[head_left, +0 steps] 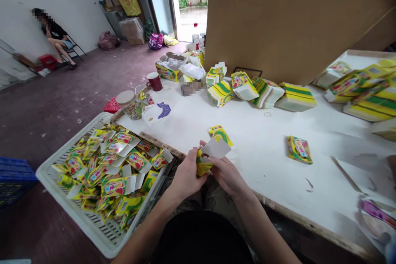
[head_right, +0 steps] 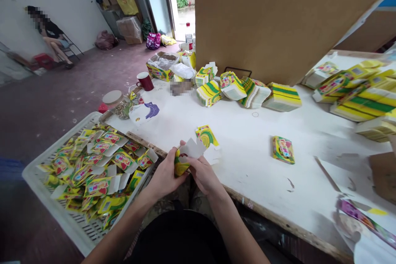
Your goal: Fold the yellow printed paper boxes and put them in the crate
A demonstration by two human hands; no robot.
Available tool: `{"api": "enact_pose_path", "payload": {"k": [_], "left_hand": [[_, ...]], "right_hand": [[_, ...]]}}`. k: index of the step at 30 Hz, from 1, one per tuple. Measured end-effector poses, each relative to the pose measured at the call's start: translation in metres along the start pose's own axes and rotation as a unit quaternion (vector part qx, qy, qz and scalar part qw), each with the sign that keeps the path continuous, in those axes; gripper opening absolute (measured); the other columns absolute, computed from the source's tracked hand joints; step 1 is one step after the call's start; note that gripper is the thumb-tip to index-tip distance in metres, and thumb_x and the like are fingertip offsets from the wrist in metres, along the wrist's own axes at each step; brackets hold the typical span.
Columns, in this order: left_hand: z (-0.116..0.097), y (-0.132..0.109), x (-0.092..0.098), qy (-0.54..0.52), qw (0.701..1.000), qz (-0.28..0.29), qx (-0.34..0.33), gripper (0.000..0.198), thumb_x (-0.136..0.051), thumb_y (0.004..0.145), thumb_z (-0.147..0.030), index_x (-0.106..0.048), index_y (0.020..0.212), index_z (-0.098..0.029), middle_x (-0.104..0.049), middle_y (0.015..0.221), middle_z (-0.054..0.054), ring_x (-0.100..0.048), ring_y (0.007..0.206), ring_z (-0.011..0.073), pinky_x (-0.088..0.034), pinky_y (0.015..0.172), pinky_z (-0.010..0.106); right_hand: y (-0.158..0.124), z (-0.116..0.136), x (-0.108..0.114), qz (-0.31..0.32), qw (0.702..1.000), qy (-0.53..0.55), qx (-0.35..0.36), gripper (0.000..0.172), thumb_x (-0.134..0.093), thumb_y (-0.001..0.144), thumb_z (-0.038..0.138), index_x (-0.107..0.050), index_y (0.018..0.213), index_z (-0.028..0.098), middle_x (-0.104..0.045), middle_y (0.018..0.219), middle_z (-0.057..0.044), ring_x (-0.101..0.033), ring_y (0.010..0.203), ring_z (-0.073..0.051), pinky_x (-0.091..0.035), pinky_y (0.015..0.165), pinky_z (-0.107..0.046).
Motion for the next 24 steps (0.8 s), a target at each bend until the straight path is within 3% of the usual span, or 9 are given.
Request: {"api": "enact_pose_path", "payload": {"k": [5, 7, 9, 12, 15, 18, 20, 24], "left_hand": [[-0.003, -0.003, 0.005, -0.004, 1.000, -0.004, -0.013, 0.066, -0.060, 0.074, -0.022, -0.029, 0.132, -0.018, -0.054, 0.122, 0.017, -0.058, 0.110, 0.0328, -0.049, 0.090, 0.048], [-0.004, -0.002, 0.008, -0.009, 1.000, 0.002, -0.016, 0.063, -0.061, 0.072, -0.020, -0.032, 0.128, -0.021, -0.056, 0.119, 0.014, -0.061, 0.104, 0.0310, -0.051, 0.086, 0.047], [-0.005, -0.001, 0.009, -0.021, 1.000, 0.012, -0.018, 0.064, -0.063, 0.070, -0.020, -0.033, 0.126, -0.022, -0.059, 0.113, 0.011, -0.063, 0.096, 0.0287, -0.052, 0.081, 0.044], [-0.003, 0.001, 0.006, -0.046, 0.999, 0.015, -0.014, 0.067, -0.064, 0.068, -0.022, -0.029, 0.126, -0.021, -0.061, 0.101, 0.007, -0.064, 0.084, 0.0246, -0.054, 0.071, 0.038], [0.000, 0.001, 0.003, -0.061, 0.998, -0.017, -0.009, 0.062, -0.065, 0.066, -0.020, -0.034, 0.119, -0.021, -0.056, 0.107, 0.009, -0.061, 0.093, 0.0244, -0.053, 0.078, 0.039], [0.001, -0.002, 0.009, -0.066, 0.996, -0.065, 0.004, 0.060, -0.064, 0.066, -0.017, -0.033, 0.118, -0.019, -0.051, 0.112, 0.011, -0.057, 0.102, 0.0249, -0.051, 0.086, 0.041], [0.002, -0.004, 0.017, -0.069, 0.994, -0.084, 0.011, 0.059, -0.065, 0.067, -0.017, -0.035, 0.118, -0.018, -0.053, 0.110, 0.010, -0.057, 0.101, 0.0245, -0.050, 0.087, 0.041], [0.002, -0.006, 0.031, -0.071, 0.995, -0.075, 0.007, 0.058, -0.071, 0.068, -0.025, -0.041, 0.117, -0.020, -0.060, 0.110, 0.010, -0.061, 0.101, 0.0252, -0.051, 0.088, 0.040]], "right_hand": [[-0.001, -0.003, 0.001, 0.010, 1.000, 0.001, -0.003, 0.066, -0.070, 0.073, 0.031, -0.052, 0.136, 0.024, -0.065, 0.126, -0.005, -0.058, 0.118, -0.025, -0.045, 0.103, -0.038], [-0.003, -0.004, 0.000, 0.035, 0.999, -0.040, 0.004, 0.067, -0.064, 0.082, 0.040, -0.043, 0.143, 0.026, -0.061, 0.133, -0.007, -0.058, 0.118, -0.026, -0.044, 0.103, -0.043], [-0.006, 0.000, 0.001, 0.057, 0.988, -0.129, 0.061, 0.063, -0.055, 0.089, 0.046, -0.037, 0.147, 0.028, -0.051, 0.143, -0.008, -0.053, 0.126, -0.027, -0.041, 0.108, -0.046], [-0.012, 0.009, -0.004, 0.096, 0.922, -0.329, 0.182, 0.059, -0.053, 0.092, 0.037, -0.035, 0.148, 0.030, -0.041, 0.151, -0.005, -0.040, 0.138, -0.027, -0.030, 0.115, -0.047], [-0.016, 0.011, -0.009, 0.134, 0.841, -0.457, 0.257, 0.055, -0.047, 0.092, 0.019, -0.040, 0.145, 0.031, -0.045, 0.148, -0.003, -0.041, 0.137, -0.023, -0.032, 0.115, -0.044], [-0.016, 0.014, -0.005, 0.097, 0.814, -0.487, 0.302, 0.054, -0.038, 0.091, 0.011, -0.048, 0.141, 0.029, -0.049, 0.145, -0.006, -0.046, 0.134, -0.021, -0.038, 0.112, -0.042], [-0.015, 0.015, -0.001, 0.077, 0.800, -0.512, 0.302, 0.053, -0.043, 0.091, 0.014, -0.046, 0.142, 0.029, -0.042, 0.150, -0.009, -0.041, 0.137, -0.023, -0.037, 0.112, -0.044], [-0.013, 0.011, 0.000, 0.129, 0.783, -0.552, 0.256, 0.062, -0.055, 0.090, 0.022, -0.035, 0.148, 0.030, -0.024, 0.159, -0.008, -0.028, 0.144, -0.028, -0.033, 0.114, -0.046]]}}
Point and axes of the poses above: each hand's wrist, its own y-axis towards the middle knuckle, its own x-axis out of the back of the hand, z = x × y, the point moved 5 cm from there along y, towards the middle knuckle
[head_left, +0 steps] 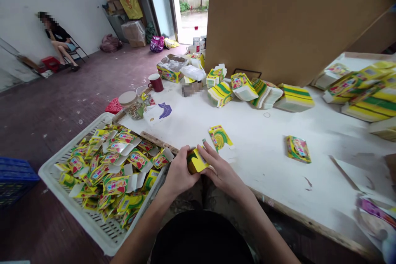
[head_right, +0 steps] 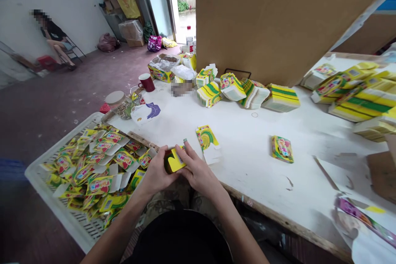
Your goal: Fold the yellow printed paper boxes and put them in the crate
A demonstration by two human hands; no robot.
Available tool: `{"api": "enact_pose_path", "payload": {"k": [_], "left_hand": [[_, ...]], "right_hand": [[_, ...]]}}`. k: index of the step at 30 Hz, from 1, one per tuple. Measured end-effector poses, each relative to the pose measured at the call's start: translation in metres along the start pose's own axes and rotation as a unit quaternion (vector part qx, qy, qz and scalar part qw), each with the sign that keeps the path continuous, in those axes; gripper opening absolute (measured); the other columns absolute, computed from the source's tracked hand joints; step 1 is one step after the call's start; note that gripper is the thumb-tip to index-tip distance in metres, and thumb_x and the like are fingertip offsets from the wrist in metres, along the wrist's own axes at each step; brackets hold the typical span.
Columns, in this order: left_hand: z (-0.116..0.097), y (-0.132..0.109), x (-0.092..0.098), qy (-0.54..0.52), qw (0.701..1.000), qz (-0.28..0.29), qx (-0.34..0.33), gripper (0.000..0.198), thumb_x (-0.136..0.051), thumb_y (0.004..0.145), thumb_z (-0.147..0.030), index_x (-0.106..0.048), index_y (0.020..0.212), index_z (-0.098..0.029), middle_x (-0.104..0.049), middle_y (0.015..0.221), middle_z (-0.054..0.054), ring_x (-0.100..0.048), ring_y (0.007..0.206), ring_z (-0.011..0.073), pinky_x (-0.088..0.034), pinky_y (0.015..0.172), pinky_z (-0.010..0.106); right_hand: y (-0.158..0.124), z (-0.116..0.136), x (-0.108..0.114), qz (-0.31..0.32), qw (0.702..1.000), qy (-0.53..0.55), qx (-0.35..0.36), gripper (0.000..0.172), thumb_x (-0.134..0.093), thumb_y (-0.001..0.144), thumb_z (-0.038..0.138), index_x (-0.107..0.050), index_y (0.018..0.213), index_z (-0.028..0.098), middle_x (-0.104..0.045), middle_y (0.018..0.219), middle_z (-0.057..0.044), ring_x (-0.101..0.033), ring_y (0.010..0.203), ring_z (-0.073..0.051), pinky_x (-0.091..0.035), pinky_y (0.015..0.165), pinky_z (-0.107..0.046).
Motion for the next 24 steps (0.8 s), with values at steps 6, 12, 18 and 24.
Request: {"api": "enact_pose_path", "payload": {"k": [6, 12, 18, 24], "left_hand": [[0.002, 0.005, 0.003, 0.018, 0.997, 0.069, 0.006, 0.075, -0.072, 0.066, -0.025, -0.031, 0.129, -0.021, -0.064, 0.117, 0.010, -0.064, 0.105, 0.0270, -0.051, 0.090, 0.040], [-0.005, 0.004, -0.002, 0.036, 0.993, 0.107, -0.018, 0.071, -0.069, 0.067, -0.022, -0.034, 0.128, -0.021, -0.065, 0.118, 0.010, -0.064, 0.105, 0.0271, -0.052, 0.089, 0.040], [0.006, 0.001, -0.006, 0.038, 0.997, 0.073, -0.003, 0.065, -0.068, 0.069, -0.023, -0.037, 0.127, -0.018, -0.063, 0.119, 0.014, -0.061, 0.112, 0.0287, -0.049, 0.097, 0.045], [0.054, -0.010, 0.102, 0.117, 0.926, -0.325, 0.154, 0.075, -0.074, 0.071, -0.041, -0.037, 0.131, -0.012, -0.052, 0.125, 0.018, -0.056, 0.114, 0.0339, -0.041, 0.102, 0.056]], "right_hand": [[0.001, 0.004, 0.016, 0.031, 0.999, 0.025, -0.023, 0.036, -0.056, 0.088, 0.022, -0.066, 0.121, 0.034, -0.046, 0.147, -0.006, -0.047, 0.132, -0.028, -0.038, 0.109, -0.046], [0.000, 0.006, 0.024, 0.066, 0.995, 0.055, -0.053, 0.027, -0.068, 0.080, 0.021, -0.075, 0.105, 0.030, -0.061, 0.128, -0.007, -0.059, 0.115, -0.029, -0.043, 0.103, -0.046], [-0.003, -0.017, 0.000, -0.018, 0.990, 0.124, -0.064, 0.046, -0.067, 0.080, 0.020, -0.062, 0.125, 0.028, -0.051, 0.140, -0.009, -0.048, 0.129, -0.026, -0.038, 0.108, -0.046], [-0.001, -0.071, 0.038, -0.192, 0.945, -0.106, -0.242, 0.022, -0.058, 0.085, 0.033, -0.061, 0.100, 0.018, -0.065, 0.100, -0.011, -0.064, 0.086, -0.023, -0.051, 0.081, -0.042]]}}
Point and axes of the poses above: each hand's wrist, its own y-axis towards the middle knuckle, its own x-axis out of the back of the hand, z = x × y, the point moved 5 cm from there along y, towards the middle knuckle
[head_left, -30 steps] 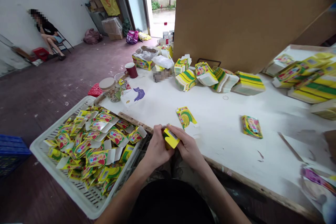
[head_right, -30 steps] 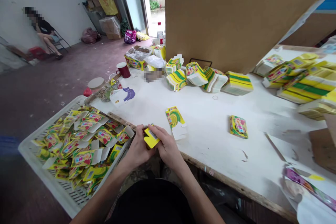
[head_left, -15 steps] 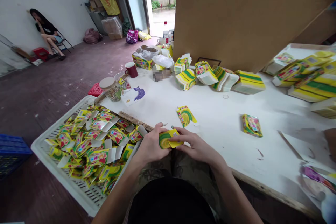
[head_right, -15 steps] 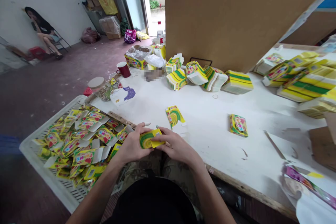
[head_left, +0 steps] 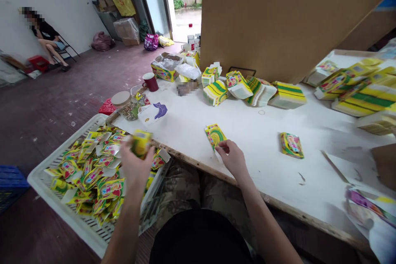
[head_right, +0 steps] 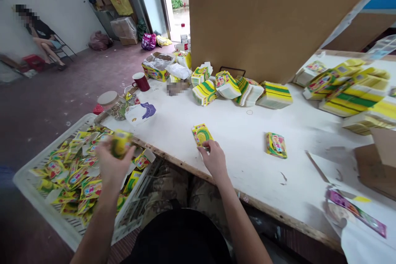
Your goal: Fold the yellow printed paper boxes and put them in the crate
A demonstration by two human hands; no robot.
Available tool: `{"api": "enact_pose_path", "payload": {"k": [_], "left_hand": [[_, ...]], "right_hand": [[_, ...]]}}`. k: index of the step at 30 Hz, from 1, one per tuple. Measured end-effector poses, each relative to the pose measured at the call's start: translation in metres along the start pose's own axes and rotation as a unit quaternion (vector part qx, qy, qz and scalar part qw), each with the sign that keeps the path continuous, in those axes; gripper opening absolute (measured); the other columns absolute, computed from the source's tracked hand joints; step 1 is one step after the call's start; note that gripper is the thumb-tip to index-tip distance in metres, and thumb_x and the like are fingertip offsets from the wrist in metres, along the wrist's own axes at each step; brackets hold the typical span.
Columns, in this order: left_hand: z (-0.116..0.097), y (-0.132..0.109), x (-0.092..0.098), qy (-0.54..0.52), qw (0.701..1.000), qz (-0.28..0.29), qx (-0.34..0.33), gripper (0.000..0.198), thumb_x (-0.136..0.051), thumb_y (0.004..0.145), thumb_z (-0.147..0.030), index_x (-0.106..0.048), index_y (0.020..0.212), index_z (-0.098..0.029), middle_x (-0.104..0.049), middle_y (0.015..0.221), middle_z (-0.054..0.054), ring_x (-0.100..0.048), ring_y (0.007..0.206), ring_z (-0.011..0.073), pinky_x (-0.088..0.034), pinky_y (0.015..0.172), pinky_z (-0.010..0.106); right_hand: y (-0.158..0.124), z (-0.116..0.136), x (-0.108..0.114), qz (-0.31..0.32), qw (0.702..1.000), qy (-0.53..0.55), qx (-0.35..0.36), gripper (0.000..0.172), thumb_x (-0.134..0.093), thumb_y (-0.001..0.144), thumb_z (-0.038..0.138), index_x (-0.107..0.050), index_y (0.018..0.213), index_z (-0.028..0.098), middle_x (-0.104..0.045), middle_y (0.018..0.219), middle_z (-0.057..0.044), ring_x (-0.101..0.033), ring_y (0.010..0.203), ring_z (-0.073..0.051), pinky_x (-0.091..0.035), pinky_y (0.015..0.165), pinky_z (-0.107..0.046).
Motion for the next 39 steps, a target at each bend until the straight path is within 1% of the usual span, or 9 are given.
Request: {"api": "enact_pose_path", "payload": {"k": [2, 4, 11, 16, 21, 25, 28, 31, 39], "left_hand": [[0.006, 0.015, 0.022, 0.112, 0.989, -0.095, -0.028, 0.093, -0.076, 0.068, -0.044, -0.030, 0.137, -0.003, -0.035, 0.140, 0.027, -0.034, 0.133, 0.0425, -0.022, 0.112, 0.061], [0.008, 0.017, 0.024, 0.127, 0.986, -0.100, -0.046, 0.096, -0.077, 0.065, -0.045, -0.029, 0.135, 0.000, -0.034, 0.139, 0.029, -0.029, 0.135, 0.0446, -0.022, 0.112, 0.061], [-0.005, -0.040, -0.056, -0.091, 0.978, 0.187, -0.027, 0.072, -0.071, 0.073, -0.039, -0.038, 0.131, -0.012, -0.044, 0.136, 0.021, -0.039, 0.132, 0.0352, -0.031, 0.110, 0.056], [-0.016, -0.060, -0.080, -0.187, 0.940, 0.285, 0.002, 0.058, -0.071, 0.074, -0.035, -0.046, 0.124, -0.016, -0.053, 0.133, 0.018, -0.050, 0.125, 0.0297, -0.041, 0.104, 0.051], [-0.024, -0.074, -0.101, -0.321, 0.881, 0.336, 0.092, 0.065, -0.075, 0.071, -0.043, -0.045, 0.122, -0.017, -0.057, 0.127, 0.020, -0.057, 0.117, 0.0290, -0.049, 0.094, 0.047], [-0.043, -0.080, -0.110, -0.461, 0.818, 0.310, 0.149, 0.064, -0.060, 0.076, -0.063, -0.045, 0.120, -0.019, -0.058, 0.124, 0.017, -0.058, 0.116, 0.0281, -0.050, 0.094, 0.045], [-0.059, -0.076, -0.105, -0.542, 0.776, 0.267, 0.180, 0.055, -0.040, 0.084, -0.066, -0.050, 0.113, -0.020, -0.064, 0.106, 0.011, -0.062, 0.108, 0.0249, -0.048, 0.097, 0.044], [-0.068, -0.069, -0.099, -0.588, 0.752, 0.213, 0.206, 0.050, -0.034, 0.086, -0.064, -0.052, 0.099, -0.021, -0.060, 0.086, 0.005, -0.063, 0.090, 0.0204, -0.051, 0.089, 0.040], [-0.057, -0.064, -0.095, -0.566, 0.783, 0.140, 0.219, 0.057, -0.035, 0.081, -0.077, -0.045, 0.078, -0.021, -0.042, 0.064, -0.004, -0.045, 0.057, 0.0105, -0.046, 0.059, 0.024]], "right_hand": [[0.011, -0.008, 0.001, -0.023, 0.997, -0.067, -0.033, 0.021, -0.063, 0.082, 0.034, -0.062, 0.093, 0.016, -0.063, 0.098, -0.015, -0.061, 0.090, -0.029, -0.047, 0.082, -0.046], [0.019, -0.011, -0.003, -0.030, 0.990, -0.121, -0.059, 0.024, -0.069, 0.077, 0.033, -0.061, 0.092, 0.015, -0.061, 0.100, -0.017, -0.058, 0.096, -0.033, -0.045, 0.084, -0.047], [0.020, -0.002, -0.017, -0.023, 0.977, -0.195, -0.087, 0.024, -0.072, 0.076, 0.025, -0.059, 0.093, 0.014, -0.062, 0.101, -0.020, -0.057, 0.101, -0.035, -0.043, 0.083, -0.042], [0.017, -0.001, -0.018, -0.030, 0.985, -0.153, -0.074, 0.024, -0.064, 0.076, 0.016, -0.054, 0.098, 0.014, -0.063, 0.101, -0.018, -0.059, 0.096, -0.032, -0.043, 0.081, -0.040], [0.009, 0.008, -0.009, -0.020, 0.998, -0.029, -0.042, 0.019, -0.058, 0.077, 0.021, -0.048, 0.094, 0.021, -0.063, 0.086, -0.005, -0.060, 0.078, -0.023, -0.044, 0.070, -0.034], [-0.014, 0.040, -0.016, 0.084, 0.990, 0.107, 0.038, 0.016, -0.064, 0.073, 0.026, -0.049, 0.077, 0.024, -0.056, 0.069, 0.003, -0.053, 0.063, -0.016, -0.042, 0.061, -0.029], [-0.036, 0.060, -0.033, 0.186, 0.946, 0.261, 0.055, 0.019, -0.067, 0.071, 0.025, -0.049, 0.074, 0.023, -0.048, 0.063, 0.005, -0.045, 0.058, -0.014, -0.036, 0.056, -0.026], [-0.048, 0.067, -0.043, 0.175, 0.927, 0.329, 0.038, 0.019, -0.067, 0.073, 0.025, -0.050, 0.079, 0.022, -0.050, 0.070, 0.004, -0.046, 0.063, -0.014, -0.038, 0.059, -0.027], [-0.062, 0.079, -0.051, 0.166, 0.922, 0.348, 0.027, 0.028, -0.068, 0.071, 0.018, -0.047, 0.089, 0.023, -0.054, 0.075, 0.004, -0.051, 0.069, -0.015, -0.041, 0.064, -0.028]]}}
Point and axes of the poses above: each hand's wrist, its own y-axis towards the middle knuckle, its own x-axis out of the back of the hand, z = x × y, the point moved 5 cm from there along y, towards the middle knuckle
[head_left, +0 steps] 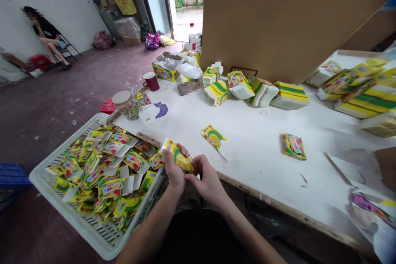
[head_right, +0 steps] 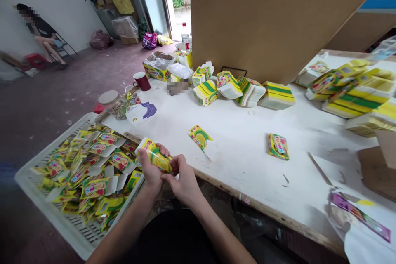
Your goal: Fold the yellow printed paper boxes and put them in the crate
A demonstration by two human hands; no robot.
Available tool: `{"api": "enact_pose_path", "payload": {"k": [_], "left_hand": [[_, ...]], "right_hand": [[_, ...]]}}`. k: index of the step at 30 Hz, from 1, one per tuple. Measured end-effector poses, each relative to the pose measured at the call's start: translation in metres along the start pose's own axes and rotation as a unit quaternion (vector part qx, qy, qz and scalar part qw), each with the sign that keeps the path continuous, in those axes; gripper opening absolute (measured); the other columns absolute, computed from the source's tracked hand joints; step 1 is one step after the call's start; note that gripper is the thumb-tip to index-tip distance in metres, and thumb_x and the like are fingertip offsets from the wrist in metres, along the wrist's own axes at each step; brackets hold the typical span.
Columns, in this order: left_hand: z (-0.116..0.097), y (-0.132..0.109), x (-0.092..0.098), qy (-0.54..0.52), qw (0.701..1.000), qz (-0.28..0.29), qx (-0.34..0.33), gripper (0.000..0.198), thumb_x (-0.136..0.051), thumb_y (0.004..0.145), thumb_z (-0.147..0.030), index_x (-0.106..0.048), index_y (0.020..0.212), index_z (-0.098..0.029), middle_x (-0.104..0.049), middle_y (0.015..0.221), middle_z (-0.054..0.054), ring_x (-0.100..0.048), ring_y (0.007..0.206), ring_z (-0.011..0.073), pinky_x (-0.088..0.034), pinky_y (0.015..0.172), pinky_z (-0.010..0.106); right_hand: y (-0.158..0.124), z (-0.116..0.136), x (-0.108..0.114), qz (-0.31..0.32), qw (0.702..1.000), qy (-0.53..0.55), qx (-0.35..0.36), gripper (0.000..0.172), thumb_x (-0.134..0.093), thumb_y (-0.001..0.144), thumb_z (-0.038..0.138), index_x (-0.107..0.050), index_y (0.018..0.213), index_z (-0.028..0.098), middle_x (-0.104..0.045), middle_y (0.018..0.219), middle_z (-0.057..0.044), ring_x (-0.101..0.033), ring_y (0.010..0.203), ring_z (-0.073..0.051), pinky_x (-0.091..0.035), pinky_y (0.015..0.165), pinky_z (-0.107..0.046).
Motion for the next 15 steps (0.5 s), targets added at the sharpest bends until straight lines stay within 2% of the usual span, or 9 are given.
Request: {"api": "enact_pose_path", "payload": {"k": [2, 4, 6, 8, 11, 13, 15], "left_hand": [[-0.001, -0.002, 0.002, 0.044, 0.999, 0.010, -0.005, 0.056, -0.052, 0.075, -0.075, -0.049, 0.080, -0.020, -0.049, 0.068, -0.003, -0.050, 0.062, 0.0109, -0.047, 0.063, 0.023], [-0.004, -0.003, 0.001, 0.090, 0.995, 0.036, -0.004, 0.053, -0.073, 0.067, -0.062, -0.055, 0.092, -0.019, -0.059, 0.081, 0.000, -0.057, 0.073, 0.0129, -0.049, 0.070, 0.024], [-0.007, -0.004, 0.000, 0.127, 0.990, 0.064, -0.001, 0.055, -0.083, 0.061, -0.046, -0.057, 0.101, -0.019, -0.064, 0.090, 0.002, -0.061, 0.082, 0.0155, -0.050, 0.076, 0.026], [-0.008, -0.003, 0.001, 0.157, 0.985, 0.075, -0.002, 0.045, -0.082, 0.064, -0.039, -0.059, 0.096, -0.017, -0.067, 0.087, 0.002, -0.063, 0.079, 0.0161, -0.052, 0.074, 0.028], [-0.007, 0.000, 0.007, 0.202, 0.977, 0.069, -0.010, 0.028, -0.075, 0.073, -0.038, -0.062, 0.084, -0.016, -0.068, 0.078, 0.002, -0.064, 0.072, 0.0169, -0.053, 0.070, 0.030], [-0.010, 0.000, 0.010, 0.224, 0.972, 0.067, -0.019, 0.028, -0.072, 0.077, -0.038, -0.062, 0.092, -0.015, -0.070, 0.086, 0.005, -0.066, 0.080, 0.0200, -0.054, 0.078, 0.035], [-0.023, -0.001, 0.011, 0.254, 0.963, 0.051, -0.072, 0.045, -0.073, 0.076, -0.035, -0.056, 0.113, -0.017, -0.066, 0.112, 0.010, -0.063, 0.104, 0.0238, -0.049, 0.095, 0.040]], "right_hand": [[0.002, -0.002, 0.006, -0.023, 1.000, 0.000, -0.014, 0.034, -0.071, 0.069, 0.019, -0.046, 0.093, 0.023, -0.054, 0.070, 0.006, -0.051, 0.065, -0.015, -0.039, 0.060, -0.027], [0.006, -0.004, 0.016, -0.043, 0.998, 0.029, -0.019, 0.037, -0.072, 0.070, 0.023, -0.048, 0.098, 0.023, -0.054, 0.068, 0.006, -0.051, 0.063, -0.015, -0.039, 0.058, -0.026], [0.008, -0.005, 0.025, -0.048, 0.997, 0.051, -0.012, 0.032, -0.071, 0.074, 0.029, -0.052, 0.099, 0.023, -0.059, 0.076, 0.003, -0.055, 0.067, -0.015, -0.042, 0.062, -0.027], [0.010, -0.005, 0.032, -0.043, 0.998, 0.036, -0.006, 0.021, -0.065, 0.080, 0.034, -0.058, 0.095, 0.021, -0.063, 0.082, 0.000, -0.057, 0.071, -0.016, -0.045, 0.066, -0.028], [0.010, -0.005, 0.041, -0.040, 0.999, -0.030, 0.001, 0.017, -0.060, 0.084, 0.036, -0.060, 0.082, 0.019, -0.063, 0.071, 0.000, -0.056, 0.063, -0.016, -0.044, 0.059, -0.027], [0.011, -0.003, 0.049, -0.065, 0.994, -0.090, 0.026, 0.015, -0.059, 0.085, 0.033, -0.061, 0.081, 0.019, -0.063, 0.070, 0.000, -0.056, 0.061, -0.016, -0.044, 0.058, -0.027], [0.011, 0.006, 0.059, -0.120, 0.970, -0.190, 0.089, 0.011, -0.057, 0.088, 0.027, -0.065, 0.088, 0.020, -0.067, 0.078, -0.003, -0.059, 0.071, -0.019, -0.047, 0.066, -0.031]]}}
Point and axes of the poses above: each hand's wrist, its own y-axis towards the middle knuckle, its own x-axis out of the back of the hand, z = x × y, the point moved 5 cm from there along y, towards the middle knuckle
